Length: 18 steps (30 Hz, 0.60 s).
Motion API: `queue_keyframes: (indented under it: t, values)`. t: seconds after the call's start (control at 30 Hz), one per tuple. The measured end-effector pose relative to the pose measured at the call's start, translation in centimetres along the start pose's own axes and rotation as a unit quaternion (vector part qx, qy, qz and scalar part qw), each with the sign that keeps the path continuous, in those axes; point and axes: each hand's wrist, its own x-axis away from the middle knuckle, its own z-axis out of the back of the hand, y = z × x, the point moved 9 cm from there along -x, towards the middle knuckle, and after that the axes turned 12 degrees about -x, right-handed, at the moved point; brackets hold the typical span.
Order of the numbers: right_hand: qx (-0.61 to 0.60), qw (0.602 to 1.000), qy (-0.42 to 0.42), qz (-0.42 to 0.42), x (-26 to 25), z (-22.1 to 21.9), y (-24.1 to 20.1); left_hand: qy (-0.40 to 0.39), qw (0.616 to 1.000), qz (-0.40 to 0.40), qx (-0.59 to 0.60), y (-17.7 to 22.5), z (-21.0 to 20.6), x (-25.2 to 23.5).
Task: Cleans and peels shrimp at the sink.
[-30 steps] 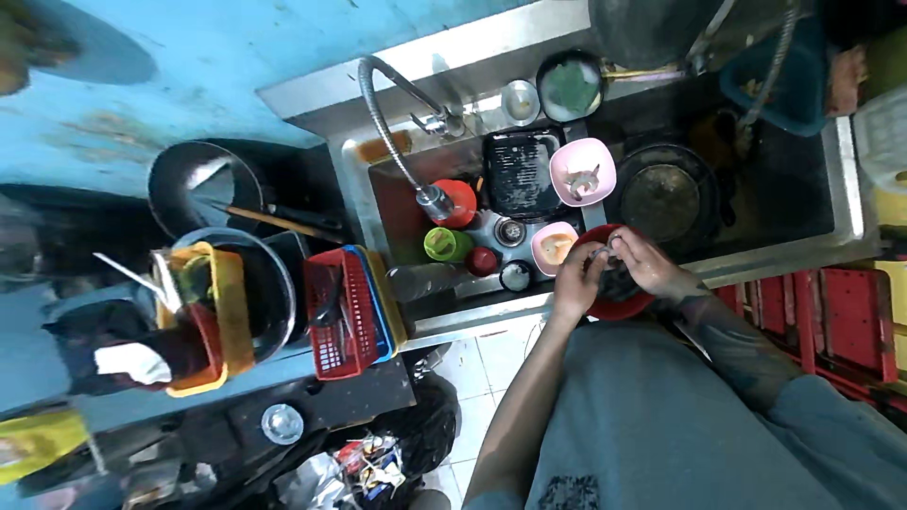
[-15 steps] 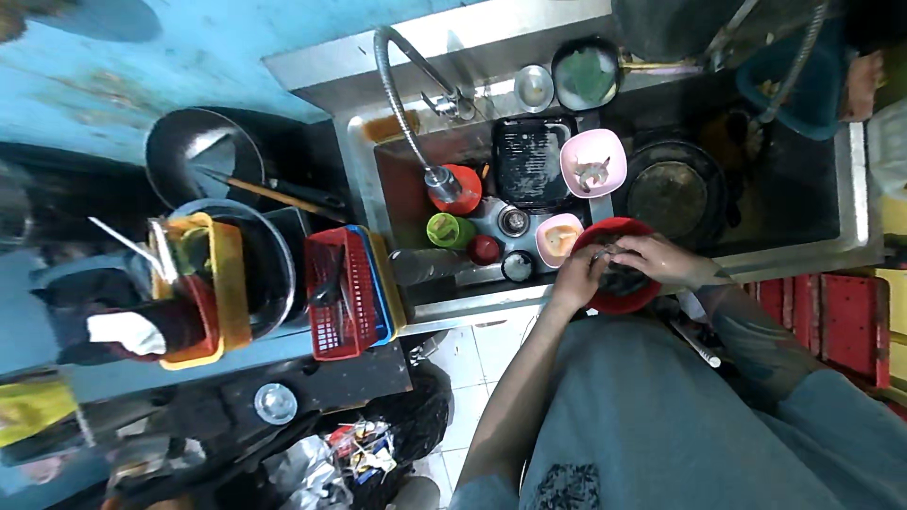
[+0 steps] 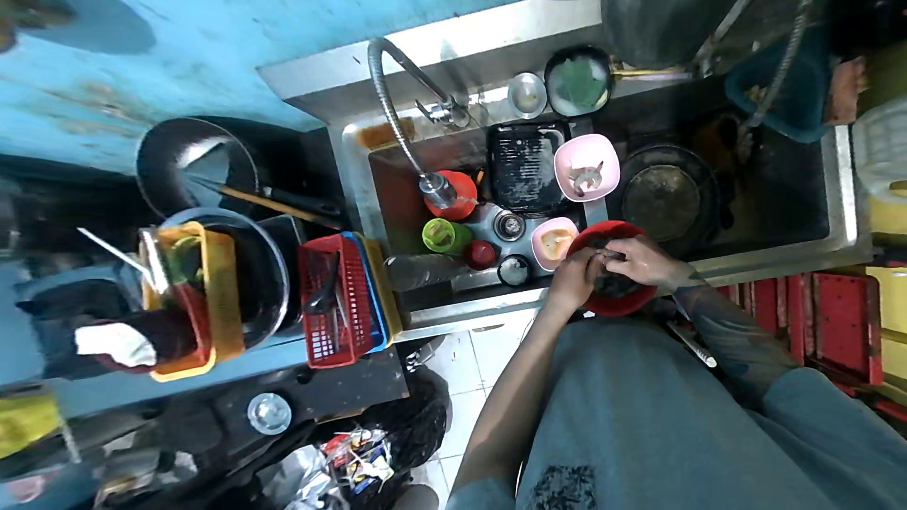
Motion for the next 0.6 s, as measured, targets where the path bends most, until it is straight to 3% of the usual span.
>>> queue_keyframes:
  t: [0.2, 0.37, 0.6]
  values:
    - [-0.016, 0.997, 0.039, 0.059, 0.5, 0.2, 0.0, -0.005, 1.000, -0.013, 0.027, 0.6, 0.4, 0.8]
    - [-0.031, 0.998, 0.047, 0.004, -0.2, 1.2, 1.5, 0.001, 0.999, 0.019, 0.043, 0.2, -0.1, 1.7]
    - [0.183, 0.982, -0.028, 0.034, -0.2, 0.6, 1.3, -0.011, 0.991, 0.061, 0.120, -1.9, -0.1, 2.6]
